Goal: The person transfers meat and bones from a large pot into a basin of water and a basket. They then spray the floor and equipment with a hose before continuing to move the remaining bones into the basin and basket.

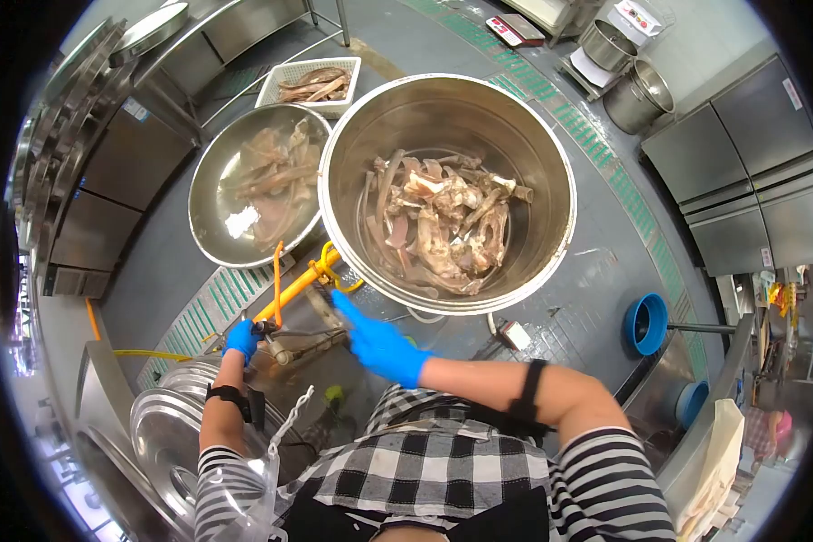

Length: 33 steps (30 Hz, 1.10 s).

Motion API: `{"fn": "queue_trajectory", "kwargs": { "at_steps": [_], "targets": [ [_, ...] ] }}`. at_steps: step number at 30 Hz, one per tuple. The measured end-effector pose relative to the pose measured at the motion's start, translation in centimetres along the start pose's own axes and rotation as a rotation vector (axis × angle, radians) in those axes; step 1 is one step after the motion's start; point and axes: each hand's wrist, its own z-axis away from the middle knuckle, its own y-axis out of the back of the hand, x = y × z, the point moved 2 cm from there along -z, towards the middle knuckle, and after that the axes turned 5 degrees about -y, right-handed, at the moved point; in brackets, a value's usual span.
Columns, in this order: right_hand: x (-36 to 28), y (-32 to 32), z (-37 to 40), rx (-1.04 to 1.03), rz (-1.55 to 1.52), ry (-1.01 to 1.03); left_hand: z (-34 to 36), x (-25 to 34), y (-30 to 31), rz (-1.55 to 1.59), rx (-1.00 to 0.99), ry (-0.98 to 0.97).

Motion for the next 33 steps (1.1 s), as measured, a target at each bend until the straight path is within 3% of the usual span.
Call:
{"fn": "queue_trajectory", "kwargs": {
  "at_steps": [1,2,3,4,5,7,8,9,10,12,13,15,16,18,20,21,22,23,24,25,26,27,29,33],
  "targets": [
    [0.8,-1.5,-1.6,0.019,0.025,0.055,0.1,0.3,0.4,0.071,-0.034,0.042],
    [1.1,-3.0,-2.4,0.02,0.02,0.055,0.3,0.1,0.5,0.109,0.124,0.077],
    [1.0,-4.5,-2.7,0.1,0.393,0.106,0.1,-0.7,0.2,0.102,0.12,0.079],
    [1.2,-5.3,-2.6,0.179,0.764,0.156,-0.2,-1.7,0.2,0.148,0.342,0.036],
    [1.2,-5.0,-2.2,0.18,0.754,0.157,0.3,-1.0,1.2,0.192,0.565,-0.011],
    [1.6,-4.2,-0.9,-0.265,0.493,0.138,1.3,0.3,2.5,0.279,0.636,0.006],
    [1.5,-2.5,0.6,-0.371,0.41,0.092,1.9,2.1,3.5,0.377,0.71,0.022],
    [4.6,-1.8,1.8,-0.297,0.341,0.16,2.1,3.7,3.6,0.371,0.712,0.019],
    [7.8,-0.7,3.3,-0.223,0.271,0.228,2.7,5.9,3.9,0.312,0.829,-0.118],
    [10.0,4.2,8.1,-0.204,0.364,-0.104,4.4,11.9,3.9,0.23,0.973,-0.303],
    [14.0,6.0,10.9,0.009,0.314,0.071,5.4,15.9,3.4,0.208,1.003,-0.351],
    [21.6,10.0,17.5,0.071,0.553,-0.28,6.3,23.4,0.6,0.389,0.924,-0.428],
    [21.9,12.0,21.5,0.134,0.542,-0.428,7.6,28.1,-0.2,0.326,0.884,-0.463],
    [30.4,14.2,29.4,0.259,0.538,-0.503,9.4,36.5,-1.6,0.261,0.842,-0.52],
    [37.3,15.3,38.1,0.406,0.44,-0.646,10.1,43.6,-3.3,0.168,0.84,-0.588],
    [44.6,14.5,43.9,0.529,0.222,-0.688,9.5,45.7,-5.0,0.17,0.839,-0.61],
    [50.3,13.7,48.3,0.646,0.0,-0.722,8.0,47.2,-7.4,0.058,0.765,-0.494],
    [47.9,13.0,52.7,0.72,-0.229,-0.945,7.2,48.3,-9.0,-0.054,0.69,-0.377],
    [51.6,11.1,57.5,0.822,-0.183,-0.934,7.6,49.4,-9.2,-0.192,0.673,-0.341],
    [59.4,7.9,63.8,0.738,-0.196,-1.073,7.6,50.1,-9.4,-0.192,0.671,-0.36],
    [71.2,2.4,71.0,0.733,-0.112,-1.044,7.4,50.4,-9.7,-0.201,0.688,-0.332],
    [60.5,2.4,72.2,0.377,0.73,-0.908,7.4,50.3,-9.8,-0.209,0.703,-0.298],
    [58.8,-3.2,76.6,-0.078,0.75,-1.056,7.3,50.2,-9.6,-0.214,0.648,-0.283],
    [54.8,-3.4,76.1,-0.177,0.623,-1.054,7.0,50.1,-9.5,-0.208,0.547,-0.257]
  ]
}}
